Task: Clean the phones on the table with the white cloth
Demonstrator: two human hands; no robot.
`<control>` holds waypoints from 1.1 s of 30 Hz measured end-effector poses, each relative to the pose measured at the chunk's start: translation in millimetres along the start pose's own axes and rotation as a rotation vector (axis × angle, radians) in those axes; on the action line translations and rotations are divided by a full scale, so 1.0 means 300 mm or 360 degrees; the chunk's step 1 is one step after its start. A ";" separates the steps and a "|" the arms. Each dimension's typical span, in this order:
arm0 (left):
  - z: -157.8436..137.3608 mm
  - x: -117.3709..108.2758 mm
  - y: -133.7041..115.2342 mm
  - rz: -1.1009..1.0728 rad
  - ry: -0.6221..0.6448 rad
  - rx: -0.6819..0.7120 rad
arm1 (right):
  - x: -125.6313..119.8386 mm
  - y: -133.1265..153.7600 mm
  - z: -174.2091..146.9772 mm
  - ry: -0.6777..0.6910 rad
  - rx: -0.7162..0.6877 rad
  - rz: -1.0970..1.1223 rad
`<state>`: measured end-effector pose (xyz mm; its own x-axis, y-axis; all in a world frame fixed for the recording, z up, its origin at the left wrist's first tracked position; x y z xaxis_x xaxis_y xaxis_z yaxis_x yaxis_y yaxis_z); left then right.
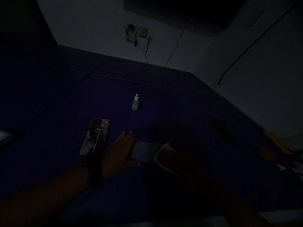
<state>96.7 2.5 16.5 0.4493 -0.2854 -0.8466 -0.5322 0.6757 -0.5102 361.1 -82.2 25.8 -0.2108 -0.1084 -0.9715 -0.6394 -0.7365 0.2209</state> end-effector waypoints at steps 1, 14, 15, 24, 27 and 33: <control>0.000 0.004 0.007 -0.0018 0.0005 -0.0003 | 0.002 -0.008 -0.005 0.0024 0.0021 0.0027; -0.016 0.004 0.002 0.0085 -0.0073 -0.0035 | 0.030 -0.052 0.027 -0.0035 0.0245 0.0057; -0.017 0.006 0.002 0.0087 -0.0075 -0.0030 | 0.028 -0.046 0.000 -0.0005 0.0230 0.0044; -0.011 0.008 0.005 0.0105 -0.0037 -0.0035 | -0.001 -0.005 0.070 0.0097 -0.0139 0.0134; -0.007 0.009 0.007 0.0122 -0.0010 -0.0018 | 0.005 0.034 0.207 0.0095 -0.0381 0.0184; -0.008 0.009 0.011 0.0148 0.0003 -0.0004 | 0.000 0.050 0.281 0.0111 -0.0536 0.0239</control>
<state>94.4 2.4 12.3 0.3965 -0.2225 -0.8907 -0.5736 0.6975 -0.4296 289.3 -36.8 36.4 -0.2256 -0.2687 -0.9364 -0.3239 -0.8858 0.3322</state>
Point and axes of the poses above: each hand's wrist, its own z-axis towards the middle knuckle, its own x-axis out of the palm, y = z × x, the point moved 3 cm from there along z, towards the middle knuckle, and after that the axes turned 1 degree about z, right-handed, at the moved point
